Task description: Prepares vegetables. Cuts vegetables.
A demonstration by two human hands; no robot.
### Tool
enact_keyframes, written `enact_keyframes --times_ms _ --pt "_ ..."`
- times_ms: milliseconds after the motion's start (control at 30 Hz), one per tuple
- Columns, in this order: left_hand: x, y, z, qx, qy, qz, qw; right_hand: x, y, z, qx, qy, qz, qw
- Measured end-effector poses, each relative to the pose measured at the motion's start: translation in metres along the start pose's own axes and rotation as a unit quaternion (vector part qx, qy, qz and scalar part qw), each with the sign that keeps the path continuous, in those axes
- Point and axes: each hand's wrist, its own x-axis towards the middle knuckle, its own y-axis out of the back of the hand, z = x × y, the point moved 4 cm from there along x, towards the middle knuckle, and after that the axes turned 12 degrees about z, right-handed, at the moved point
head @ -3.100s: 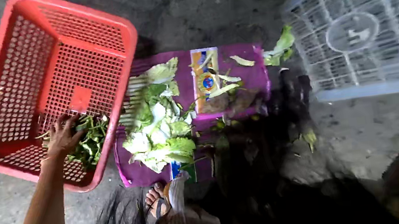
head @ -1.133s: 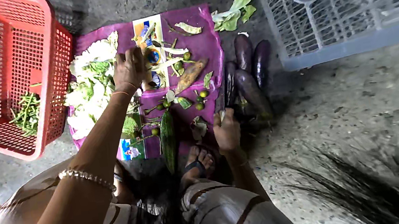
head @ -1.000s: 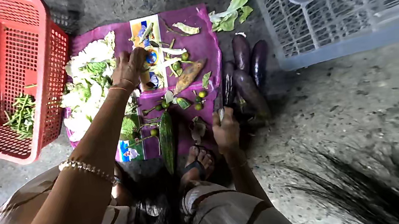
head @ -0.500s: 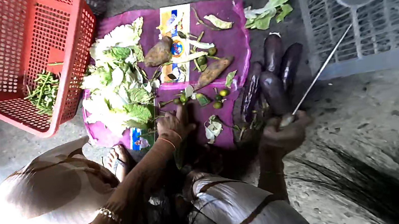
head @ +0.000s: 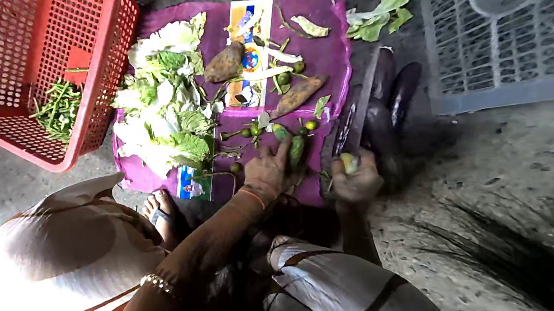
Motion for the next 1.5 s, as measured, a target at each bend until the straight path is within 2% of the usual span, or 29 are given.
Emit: enact_keyframes --times_ms 67,200,333,400,467,533,633,700,800,867,1000,1067,1133,1200,1300,1333,1367,1433,1500 --pt "0.013 0.005 0.020 -0.035 0.002 0.012 0.999 0.002 -0.006 -0.003 0.024 0.016 0.007 1.000" --pt "0.034 0.017 0.057 -0.095 -0.001 0.032 0.995 0.017 -0.001 0.004 0.077 -0.064 0.005 0.995" --pt "0.046 0.014 0.079 -0.118 -0.019 -0.001 0.993 0.017 0.007 0.013 0.008 -0.104 -0.013 0.994" --pt "0.037 0.004 0.063 -0.119 -0.036 0.001 0.992 0.010 0.008 0.020 -0.036 -0.090 -0.019 0.995" --pt "0.017 -0.001 0.026 -0.082 -0.048 0.058 0.994 0.000 0.008 0.021 -0.049 -0.090 -0.019 0.995" --pt "-0.002 -0.010 -0.023 -0.028 0.009 0.100 0.995 -0.010 0.009 0.021 -0.037 -0.046 0.007 0.998" --pt "-0.013 -0.022 -0.085 0.022 0.116 0.080 0.990 -0.015 -0.002 0.021 0.019 0.008 0.015 1.000" --pt "-0.012 -0.024 -0.105 0.030 0.130 0.042 0.990 -0.015 -0.012 0.009 0.057 0.016 -0.019 0.998" --pt "-0.004 -0.018 -0.104 0.027 0.113 0.012 0.993 -0.015 -0.031 -0.013 0.079 -0.026 -0.107 0.991" --pt "0.000 0.000 -0.086 0.002 0.112 0.041 0.993 -0.021 -0.041 -0.017 0.083 -0.052 -0.154 0.983" --pt "0.043 0.052 -0.047 -0.069 0.039 0.077 0.994 -0.031 -0.046 -0.015 0.099 -0.074 -0.154 0.980" --pt "0.050 0.064 -0.046 -0.122 0.036 0.121 0.984 -0.033 -0.042 -0.011 0.097 -0.107 -0.151 0.978" --pt "0.033 0.056 -0.062 -0.197 0.105 0.186 0.957 -0.035 -0.039 -0.011 0.116 -0.130 -0.146 0.974" --pt "-0.007 0.024 -0.079 -0.306 0.238 0.174 0.905 -0.037 -0.040 -0.009 0.143 -0.142 -0.146 0.969" --pt "-0.051 -0.024 -0.106 -0.388 0.474 0.172 0.772 -0.041 -0.047 -0.009 0.148 -0.129 -0.174 0.965" --pt "-0.056 -0.028 -0.114 -0.388 0.531 0.183 0.730 -0.043 -0.050 -0.011 0.149 -0.116 -0.191 0.963" --pt "-0.058 -0.027 -0.122 -0.374 0.567 0.193 0.708 -0.047 -0.052 -0.014 0.150 -0.100 -0.214 0.960" --pt "-0.052 -0.021 -0.138 -0.340 0.579 0.222 0.707 -0.058 -0.057 -0.023 0.107 -0.041 -0.272 0.955" --pt "-0.037 -0.017 -0.153 -0.338 0.558 0.267 0.709 -0.064 -0.066 -0.037 0.022 0.036 -0.337 0.940"
